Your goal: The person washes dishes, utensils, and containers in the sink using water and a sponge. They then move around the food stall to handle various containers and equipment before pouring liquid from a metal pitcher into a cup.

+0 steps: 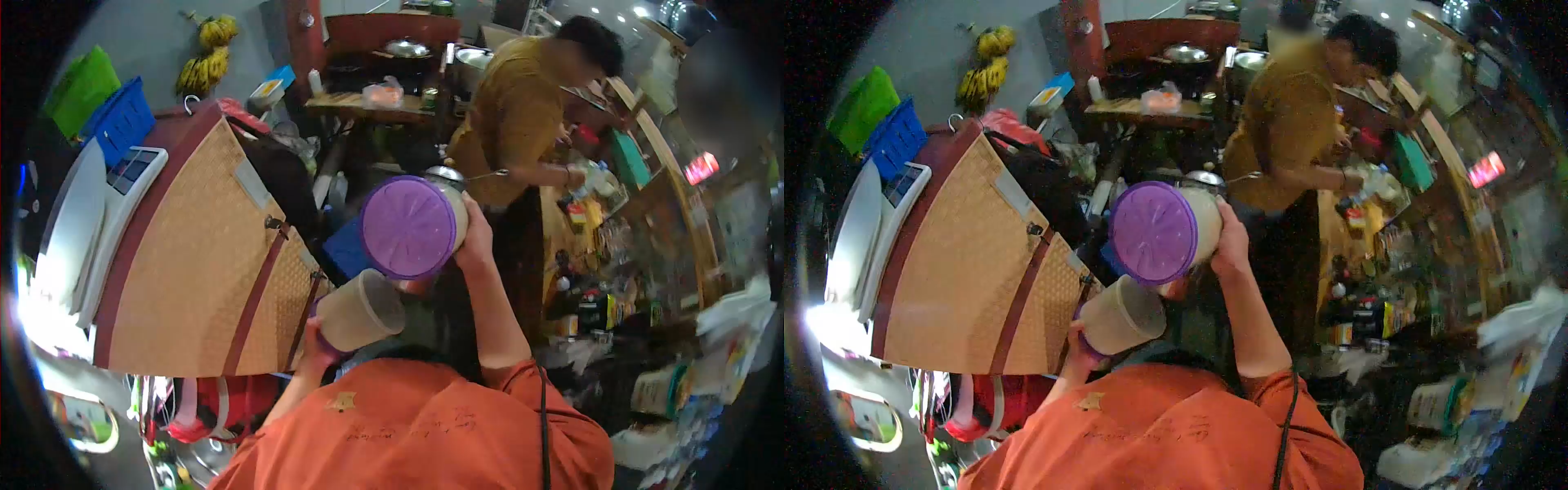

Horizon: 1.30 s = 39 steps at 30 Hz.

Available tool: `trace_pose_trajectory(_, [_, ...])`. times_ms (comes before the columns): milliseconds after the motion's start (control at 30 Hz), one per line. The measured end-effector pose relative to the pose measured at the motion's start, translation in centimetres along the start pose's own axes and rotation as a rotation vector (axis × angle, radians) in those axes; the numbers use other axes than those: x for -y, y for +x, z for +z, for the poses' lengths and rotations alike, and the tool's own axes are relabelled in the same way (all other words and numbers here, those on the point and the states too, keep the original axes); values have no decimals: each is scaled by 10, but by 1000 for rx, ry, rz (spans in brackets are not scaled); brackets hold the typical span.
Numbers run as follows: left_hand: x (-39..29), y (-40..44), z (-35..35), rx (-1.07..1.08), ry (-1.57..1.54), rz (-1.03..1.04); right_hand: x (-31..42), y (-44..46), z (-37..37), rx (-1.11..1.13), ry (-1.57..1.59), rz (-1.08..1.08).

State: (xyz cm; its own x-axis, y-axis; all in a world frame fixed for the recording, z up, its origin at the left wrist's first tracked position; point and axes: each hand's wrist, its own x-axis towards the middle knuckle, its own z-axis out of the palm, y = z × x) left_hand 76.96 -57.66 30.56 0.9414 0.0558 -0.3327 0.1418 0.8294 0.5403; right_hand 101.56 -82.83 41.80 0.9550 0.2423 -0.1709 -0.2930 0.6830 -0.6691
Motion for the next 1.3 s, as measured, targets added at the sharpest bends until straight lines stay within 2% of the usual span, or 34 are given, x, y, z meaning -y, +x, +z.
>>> trace_pose_trajectory(67, [-5, 30, 8, 96, 2, -11, 3, 33, 8, 24, -14, 7])
trace_pose_trajectory(167, [-6, 77, -18, 107, -55, 15, 2, 73, 17, -72, -88, -43])
trace_pose_trajectory(267, [-8, 125, -47, 145, -95, 90, 11, 107, 30, 69, -33, -2])
trace_pose_trajectory(300, [-13, 131, -37, 142, -107, 101, 12, 121, 32, 78, -44, 5])
trace_pose_trajectory(367, [-28, 132, -6, 97, -61, 103, 12, 145, 33, 116, 28, 4])
trace_pose_trajectory(433, [-24, 153, -27, 66, -92, 95, 16, 158, 49, 184, 42, 14])
trace_pose_trajectory(500, [-22, 166, -40, 33, -117, 84, 20, 175, 58, 77, -4, 50])
trace_pose_trajectory(533, [-23, 171, -40, 18, -82, 84, 17, 189, 57, 160, 80, 86])
trace_pose_trajectory(667, [-28, 185, -10, -104, -61, 129, 20, 224, 74, 271, 75, 101])
trace_pose_trajectory(767, [-13, 216, -35, -88, -135, 146, 24, 256, 83, 285, 14, 74])
trace_pose_trajectory(833, [-23, 218, -5, -84, -133, 168, 31, 273, 89, 348, 51, 157])
trace_pose_trajectory(900, [-24, 231, 6, -74, -133, 184, 39, 288, 95, 369, -15, 79])
trace_pose_trajectory(933, [-23, 239, -1, -74, -148, 208, 45, 286, 101, 388, -136, -65])
trace_pose_trajectory(967, [-18, 247, -7, -73, -159, 225, 47, 299, 96, 388, -141, -60])
trace_pose_trajectory(1033, [-17, 260, 13, -84, -172, 291, 48, 330, 89, 315, 59, 183])
trace_pose_trajectory(1067, [-21, 262, 25, -97, -183, 299, 48, 335, 84, 389, 23, 122])
trace_pose_trajectory(1167, [-25, 273, 36, -174, -197, 308, 57, 338, 83, 396, -110, -5])
trace_pose_trajectory(1200, [-30, 273, 49, -128, -187, 308, 53, 359, 72, 455, 137, 223])
trace_pose_trajectory(1233, [-34, 276, 59, -80, -177, 310, 54, 359, 72, 451, 136, 227])
trace_pose_trajectory(1300, [-38, 281, 68, -113, -137, 346, 58, 359, 74, 350, 94, 159])
